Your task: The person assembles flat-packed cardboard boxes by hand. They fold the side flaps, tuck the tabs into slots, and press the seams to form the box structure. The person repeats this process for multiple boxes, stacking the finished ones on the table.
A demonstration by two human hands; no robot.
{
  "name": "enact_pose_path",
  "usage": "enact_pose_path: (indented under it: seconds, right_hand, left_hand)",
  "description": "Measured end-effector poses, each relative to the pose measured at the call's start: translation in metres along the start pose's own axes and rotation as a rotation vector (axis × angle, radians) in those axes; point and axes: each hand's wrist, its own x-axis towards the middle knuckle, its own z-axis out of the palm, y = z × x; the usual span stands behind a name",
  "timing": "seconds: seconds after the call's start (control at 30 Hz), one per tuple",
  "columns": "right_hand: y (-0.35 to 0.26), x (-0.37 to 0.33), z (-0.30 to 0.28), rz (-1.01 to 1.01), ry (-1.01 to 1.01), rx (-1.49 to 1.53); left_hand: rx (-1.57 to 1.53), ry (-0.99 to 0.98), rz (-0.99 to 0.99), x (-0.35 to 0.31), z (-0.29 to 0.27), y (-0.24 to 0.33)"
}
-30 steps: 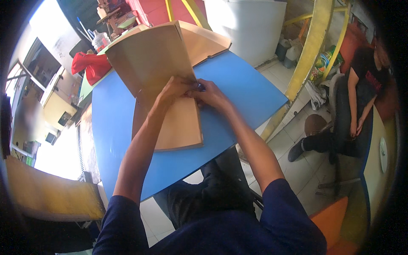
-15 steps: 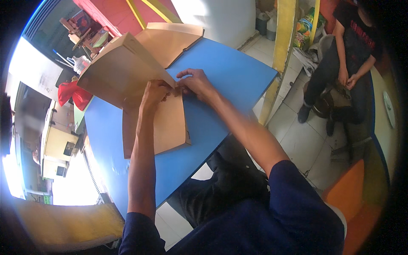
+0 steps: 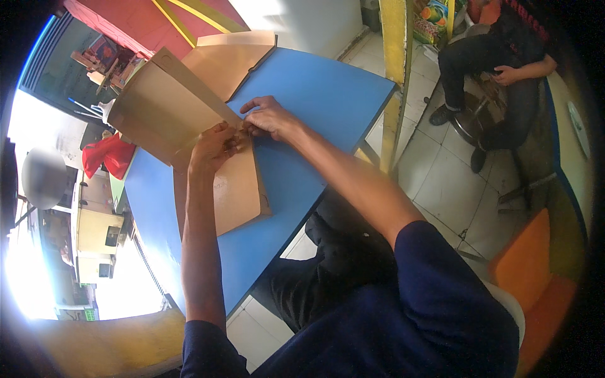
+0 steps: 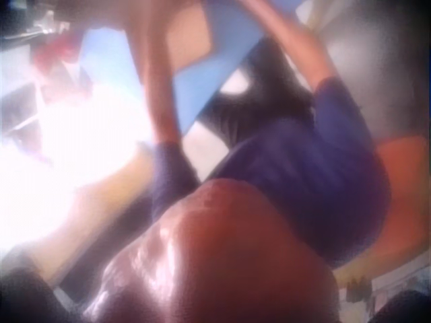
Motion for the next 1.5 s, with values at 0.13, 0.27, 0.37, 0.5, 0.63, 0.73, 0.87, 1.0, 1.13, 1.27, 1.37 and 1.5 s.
enact_pose_path:
  seconds: [0.13, 0.27, 0.37, 0.5, 0.63, 0.73, 0.87, 1.0, 1.13, 1.27, 1.37, 1.5]
  right_hand:
    - [-0.002, -0.004, 0.006, 0.004, -0.011, 0.009]
    - [0.001, -0.001, 0.0, -0.021, -0.021, 0.013]
    - [0.005, 0.004, 0.0, -0.024, -0.012, 0.031]
    - [0.002, -0.001, 0.009, -0.014, 0.099, -0.051]
    - [-0.001, -0.006, 0.004, -0.016, 0.12, -0.013]
    - [-0.001, -0.004, 0.003, -0.035, 0.063, -0.049]
    - [-0.001, -0.003, 0.001, -0.022, 0.1, 0.022]
    - [-0.013, -0.034, -0.005, -0.046, 0.132, -0.188]
    - [-0.004, -0.071, 0.006, -0.148, -0.03, -0.677]
    - [-0.017, -0.073, -0.008, -0.163, -0.011, -0.677]
    - [-0.015, -0.048, -0.031, -0.456, 0.086, -0.91]
    - [-0.033, -0.028, -0.044, -0.499, 0.057, -1.06]
  left_hand:
    - [-0.072, -0.033, 0.019, 0.002, -0.009, -0.002]
    - [-0.007, -0.055, 0.01, 0.0, 0.001, -0.002]
    - [-0.047, -0.089, 0.014, 0.004, 0.0, -0.007]
    - [-0.1, -0.121, 0.018, 0.015, -0.015, -0.016]
    - [-0.097, -0.105, 0.001, 0.005, 0.0, -0.006]
    - [-0.108, -0.087, -0.04, 0.007, -0.002, -0.005]
    - [-0.086, -0.135, -0.036, 0.014, 0.0, -0.007]
    - [-0.091, -0.105, 0.017, 0.028, 0.0, -0.018]
    - [0.155, 0.053, 0.001, -0.008, 0.024, 0.002]
    - [0.486, 0.402, 0.352, -0.052, 0.002, 0.012]
    - [0.573, 0.928, 0.537, -0.091, -0.068, -0.014]
    - [0.045, 0.664, 0.181, -0.106, -0.089, -0.042]
